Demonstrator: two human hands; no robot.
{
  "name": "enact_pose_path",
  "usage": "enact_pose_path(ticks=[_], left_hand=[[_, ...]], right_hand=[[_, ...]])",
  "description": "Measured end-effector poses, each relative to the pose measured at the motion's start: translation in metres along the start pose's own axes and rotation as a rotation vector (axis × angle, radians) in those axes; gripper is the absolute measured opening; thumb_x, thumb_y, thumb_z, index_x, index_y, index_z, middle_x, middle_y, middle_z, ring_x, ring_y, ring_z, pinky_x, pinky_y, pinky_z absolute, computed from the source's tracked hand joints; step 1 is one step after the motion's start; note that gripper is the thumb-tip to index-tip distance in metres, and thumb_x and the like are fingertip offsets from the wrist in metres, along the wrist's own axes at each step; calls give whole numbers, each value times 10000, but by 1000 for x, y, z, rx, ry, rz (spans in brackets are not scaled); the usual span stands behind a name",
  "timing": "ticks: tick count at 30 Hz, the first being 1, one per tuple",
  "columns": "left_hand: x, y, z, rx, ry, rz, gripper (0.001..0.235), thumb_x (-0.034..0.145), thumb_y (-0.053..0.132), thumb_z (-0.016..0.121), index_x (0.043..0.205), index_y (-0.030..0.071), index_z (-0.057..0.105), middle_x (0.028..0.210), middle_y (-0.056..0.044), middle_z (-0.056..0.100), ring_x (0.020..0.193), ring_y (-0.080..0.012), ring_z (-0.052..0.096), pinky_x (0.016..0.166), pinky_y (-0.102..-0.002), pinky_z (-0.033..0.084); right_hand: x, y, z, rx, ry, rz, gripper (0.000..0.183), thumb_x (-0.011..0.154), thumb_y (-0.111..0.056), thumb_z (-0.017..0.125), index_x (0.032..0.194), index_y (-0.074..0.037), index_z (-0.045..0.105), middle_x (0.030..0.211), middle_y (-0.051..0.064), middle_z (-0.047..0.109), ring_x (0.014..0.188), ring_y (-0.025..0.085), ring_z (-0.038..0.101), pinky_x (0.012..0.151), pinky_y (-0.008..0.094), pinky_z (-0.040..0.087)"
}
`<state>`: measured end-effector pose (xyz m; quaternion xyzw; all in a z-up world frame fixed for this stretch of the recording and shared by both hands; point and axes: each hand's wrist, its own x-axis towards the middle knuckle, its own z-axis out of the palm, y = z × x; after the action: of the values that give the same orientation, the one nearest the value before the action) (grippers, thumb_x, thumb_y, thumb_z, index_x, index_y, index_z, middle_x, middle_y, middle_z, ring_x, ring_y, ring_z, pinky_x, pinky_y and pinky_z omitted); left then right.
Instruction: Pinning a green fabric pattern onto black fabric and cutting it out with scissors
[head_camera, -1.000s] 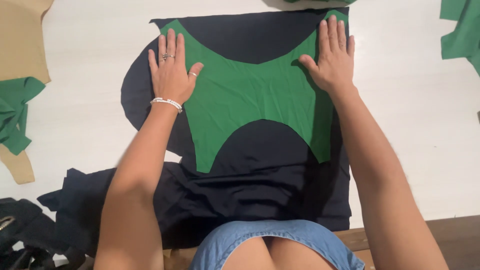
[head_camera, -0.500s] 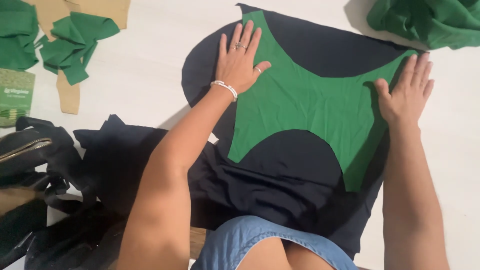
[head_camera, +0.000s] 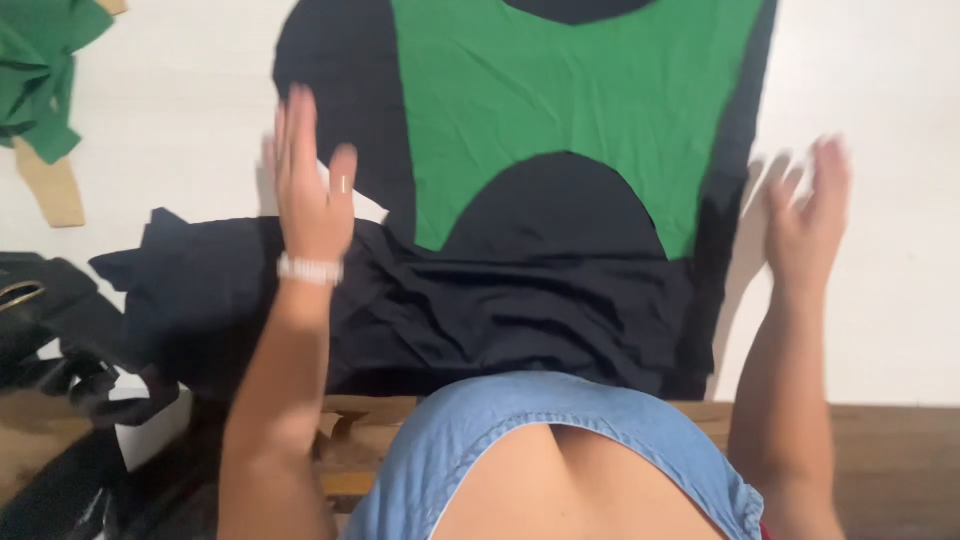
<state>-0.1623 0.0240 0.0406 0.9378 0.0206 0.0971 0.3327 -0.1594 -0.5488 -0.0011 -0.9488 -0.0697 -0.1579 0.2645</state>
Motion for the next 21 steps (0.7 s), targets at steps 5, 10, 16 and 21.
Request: enact_pose_path(ticks=[5, 10, 16, 21], left_hand=[[-147, 25, 34, 15, -76, 14, 489, 984, 161, 670, 1454, 85, 559, 1633, -154, 402, 1542, -400, 298, 1240, -610, 127], [-211, 29, 39, 102, -196, -15, 465, 920, 199, 713, 1375, 198, 620, 1667, -86, 363, 1551, -349, 282, 1203, -685, 76], [-228, 12, 22, 129, -165, 63, 328, 917, 188, 725, 1240, 210, 671, 1605, -52, 465, 1531, -325, 351, 1216, -639, 101], [-205, 14, 16, 137, -24, 125, 218, 943, 215, 725, 1159, 236, 708, 1534, -4, 542, 1499, -280, 411, 1210, -542, 178]], right_hand=[[-128, -78, -24, 30, -72, 194, 540, 1051, -159, 688, 1516, 46, 506, 1591, 308, 401, 1489, 494, 334, 1220, 602, 267], [-193, -109, -4, -61, -256, 262, 571, 976, -427, 694, 1446, -143, 537, 1658, 129, 359, 1538, 386, 302, 1189, 682, 194], [-208, -91, -10, -108, -207, 222, 418, 1000, -473, 695, 1238, -153, 570, 1605, 84, 436, 1523, 367, 365, 1198, 662, 176], [-175, -65, -4, -81, -112, 82, 231, 1066, -326, 760, 1198, -163, 663, 1457, 121, 590, 1481, 374, 463, 1242, 531, 107]])
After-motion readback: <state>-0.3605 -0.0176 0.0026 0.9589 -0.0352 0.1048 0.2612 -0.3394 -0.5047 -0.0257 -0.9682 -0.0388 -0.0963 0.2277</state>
